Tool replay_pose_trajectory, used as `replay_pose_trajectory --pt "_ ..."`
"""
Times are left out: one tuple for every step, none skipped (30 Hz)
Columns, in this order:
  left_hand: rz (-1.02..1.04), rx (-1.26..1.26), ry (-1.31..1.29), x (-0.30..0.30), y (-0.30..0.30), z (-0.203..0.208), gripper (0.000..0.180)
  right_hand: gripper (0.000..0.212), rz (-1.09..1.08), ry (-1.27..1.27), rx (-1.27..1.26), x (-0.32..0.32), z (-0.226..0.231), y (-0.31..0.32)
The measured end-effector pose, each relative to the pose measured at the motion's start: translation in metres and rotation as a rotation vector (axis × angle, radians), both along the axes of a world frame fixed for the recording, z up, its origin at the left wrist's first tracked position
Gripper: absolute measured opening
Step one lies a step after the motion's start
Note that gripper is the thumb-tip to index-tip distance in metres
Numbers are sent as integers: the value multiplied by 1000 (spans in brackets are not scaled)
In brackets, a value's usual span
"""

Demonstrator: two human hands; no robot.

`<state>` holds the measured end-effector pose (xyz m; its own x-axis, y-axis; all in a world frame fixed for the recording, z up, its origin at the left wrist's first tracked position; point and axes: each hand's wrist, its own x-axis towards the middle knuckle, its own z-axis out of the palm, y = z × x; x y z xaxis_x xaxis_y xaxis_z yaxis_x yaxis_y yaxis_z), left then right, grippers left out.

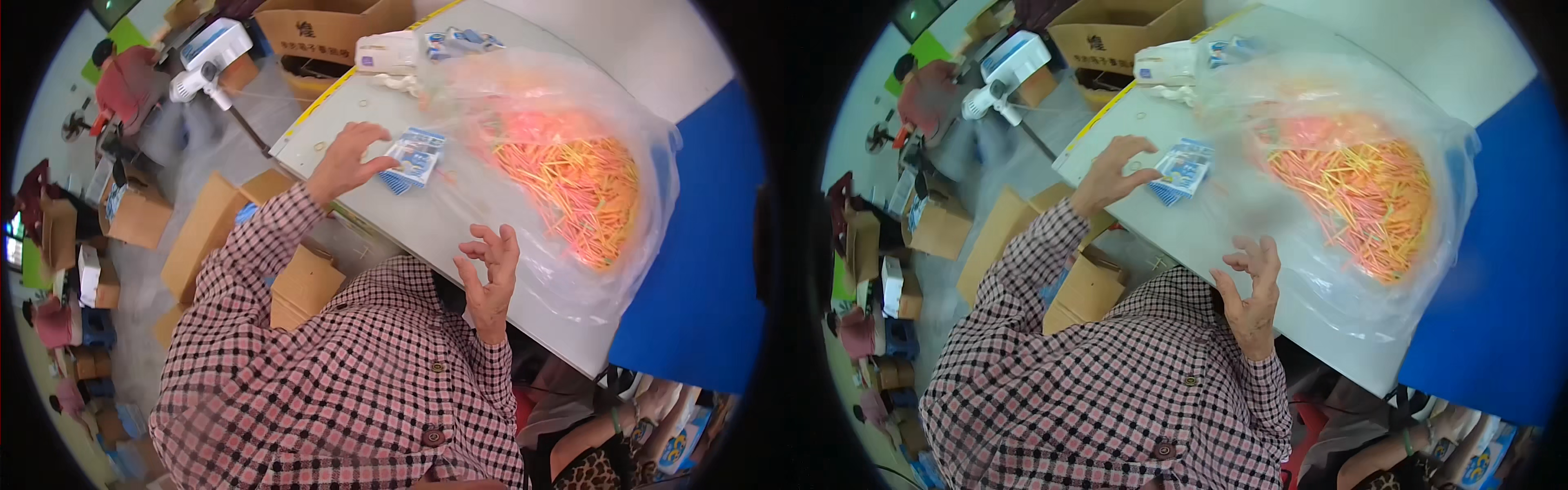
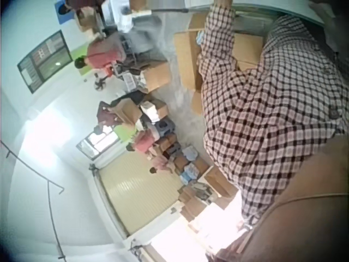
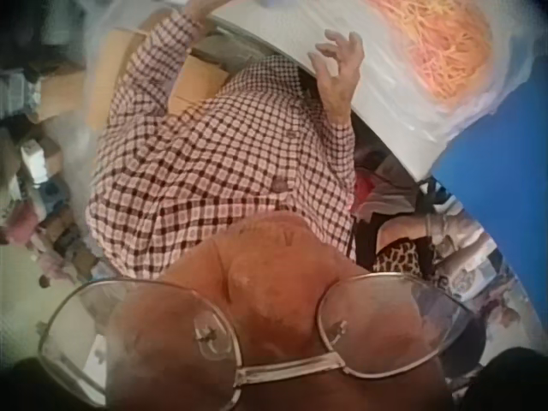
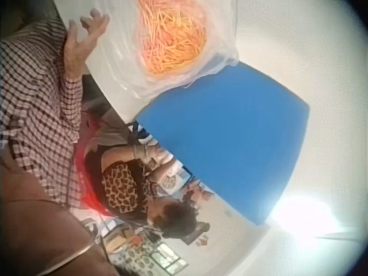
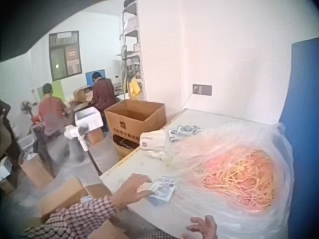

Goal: The recorder is manually packaging bundles of orange rubber bands into individual plastic bags and placing them into a shipping box.

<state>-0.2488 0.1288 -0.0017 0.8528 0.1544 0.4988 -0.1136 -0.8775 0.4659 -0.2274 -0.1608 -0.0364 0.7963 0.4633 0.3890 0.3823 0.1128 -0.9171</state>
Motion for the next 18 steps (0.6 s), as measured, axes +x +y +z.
replay_pose_trajectory --pt "-68 86 20 19 3 -4 32 70 -3 -2 11 1 0 -4" --pt "-136 171 41 34 7 -8 35 70 -14 -8 17 1 0 -8" --pt "-156 176 37 49 11 -11 35 69 -35 10 20 0 0 -13" --pt "-143 226 121 63 15 -14 35 68 -55 27 22 -1 0 -18" --pt "-133 278 204 76 17 -15 36 66 -77 44 26 -1 -1 -23" --pt "-119 330 286 84 17 -18 37 66 -96 42 29 -1 -3 -27" --pt "-135 334 282 88 17 -22 37 65 -106 45 29 -1 -5 -29" --pt "-146 207 325 91 17 -24 35 65 -121 51 29 -1 -7 -32" --pt "-154 80 369 92 18 -25 33 64 -133 57 28 -2 -8 -35" --pt "-157 -47 415 92 20 -27 31 64 -145 58 30 -2 -8 -38" --pt "-166 -43 416 91 23 -31 31 61 -164 64 31 0 -6 -39" --pt "-132 -91 324 88 28 -36 28 59 -181 71 32 2 -5 -40" --pt "-97 -140 231 86 30 -39 25 56 -196 77 34 5 -4 -40" --pt "-60 -188 138 85 32 -43 22 56 -199 77 36 8 -3 -40" --pt "-68 -186 140 84 23 -33 22 53 -225 64 30 11 -2 -41" --pt "-88 -218 73 84 15 -23 21 49 -250 50 24 15 -2 -40" --pt "-108 -252 5 83 5 -12 19 45 -275 36 17 19 0 -39" --pt "-132 -285 -61 82 -7 2 18 45 -285 36 19 22 2 -37"
